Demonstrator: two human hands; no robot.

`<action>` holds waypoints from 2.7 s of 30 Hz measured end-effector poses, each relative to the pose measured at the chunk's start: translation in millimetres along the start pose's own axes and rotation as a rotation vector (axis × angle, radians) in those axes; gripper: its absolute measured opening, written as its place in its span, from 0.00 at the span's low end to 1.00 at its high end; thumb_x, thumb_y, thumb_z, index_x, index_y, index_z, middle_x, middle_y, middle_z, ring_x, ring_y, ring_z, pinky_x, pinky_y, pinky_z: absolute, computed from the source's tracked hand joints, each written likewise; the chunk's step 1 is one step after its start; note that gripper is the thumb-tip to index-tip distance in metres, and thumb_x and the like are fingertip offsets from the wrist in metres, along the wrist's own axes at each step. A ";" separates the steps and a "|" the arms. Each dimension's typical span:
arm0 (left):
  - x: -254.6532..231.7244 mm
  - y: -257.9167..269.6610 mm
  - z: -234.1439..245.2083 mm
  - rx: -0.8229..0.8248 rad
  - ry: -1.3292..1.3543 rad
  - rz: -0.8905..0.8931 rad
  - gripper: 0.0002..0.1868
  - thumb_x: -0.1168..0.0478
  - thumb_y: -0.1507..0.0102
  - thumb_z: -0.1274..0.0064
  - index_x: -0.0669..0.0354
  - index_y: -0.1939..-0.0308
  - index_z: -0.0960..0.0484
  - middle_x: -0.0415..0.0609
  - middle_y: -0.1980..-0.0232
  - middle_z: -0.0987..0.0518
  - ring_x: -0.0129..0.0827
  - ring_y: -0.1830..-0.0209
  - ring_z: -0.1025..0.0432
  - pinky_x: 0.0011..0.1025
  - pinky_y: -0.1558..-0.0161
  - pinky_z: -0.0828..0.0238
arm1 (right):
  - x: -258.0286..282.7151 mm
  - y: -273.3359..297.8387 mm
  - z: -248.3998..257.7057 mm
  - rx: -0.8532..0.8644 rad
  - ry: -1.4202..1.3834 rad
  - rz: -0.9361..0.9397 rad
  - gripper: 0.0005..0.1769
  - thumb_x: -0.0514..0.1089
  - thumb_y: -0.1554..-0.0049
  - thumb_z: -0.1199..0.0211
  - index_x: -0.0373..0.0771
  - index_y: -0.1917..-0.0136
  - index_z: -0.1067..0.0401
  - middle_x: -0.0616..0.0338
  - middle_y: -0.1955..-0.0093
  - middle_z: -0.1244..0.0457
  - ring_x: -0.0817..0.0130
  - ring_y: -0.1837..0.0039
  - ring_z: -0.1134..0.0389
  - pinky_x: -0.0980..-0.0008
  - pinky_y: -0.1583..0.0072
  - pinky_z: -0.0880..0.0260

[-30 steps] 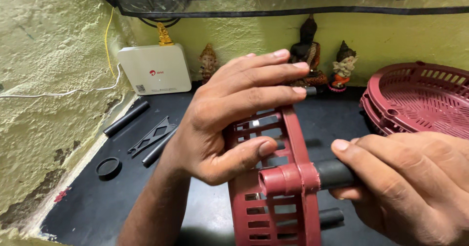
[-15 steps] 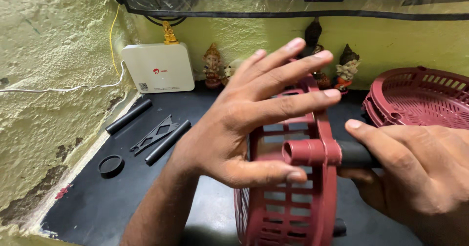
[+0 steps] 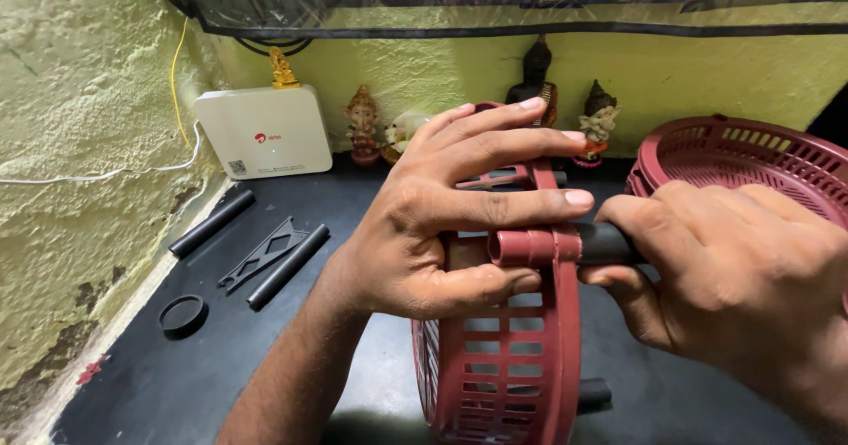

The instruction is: The person inserts black cylindrical legs into the rim of a pink plastic basket, then attaches a curved black handle to the basket's side. The person repeats this process for multiple baskets, assembling the components by hand.

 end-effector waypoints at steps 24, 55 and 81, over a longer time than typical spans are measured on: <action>-5.6 -0.9 3.4 -0.002 0.069 -0.098 0.23 0.53 0.43 0.37 0.42 0.43 0.15 0.47 0.34 0.21 0.45 0.26 0.30 0.44 0.24 0.34 | -18.7 5.1 -1.9 0.269 -0.334 -0.160 0.35 0.64 0.43 0.42 0.38 0.33 0.29 0.54 0.57 0.31 0.58 0.58 0.28 0.63 0.59 0.32; -15.8 -5.5 -1.8 0.012 0.008 -0.090 0.23 0.53 0.45 0.40 0.45 0.45 0.14 0.47 0.37 0.20 0.46 0.28 0.30 0.42 0.30 0.35 | -54.5 34.2 -63.8 1.004 -0.498 -0.263 0.28 0.66 0.42 0.48 0.61 0.32 0.29 0.58 0.65 0.36 0.67 0.60 0.31 0.64 0.56 0.29; 8.2 0.0 4.3 -0.030 0.090 -0.050 0.21 0.53 0.44 0.37 0.45 0.46 0.14 0.46 0.38 0.20 0.44 0.26 0.32 0.44 0.24 0.42 | -36.3 21.7 -29.6 0.292 -0.388 -0.211 0.24 0.64 0.43 0.44 0.45 0.46 0.25 0.62 0.70 0.36 0.65 0.71 0.34 0.65 0.67 0.38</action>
Point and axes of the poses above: each hand's wrist, its own y-axis away from the middle knuckle, its own z-axis out of the back of the hand, x = y × z, the point moved 7 cm from there along -y, towards the middle knuckle
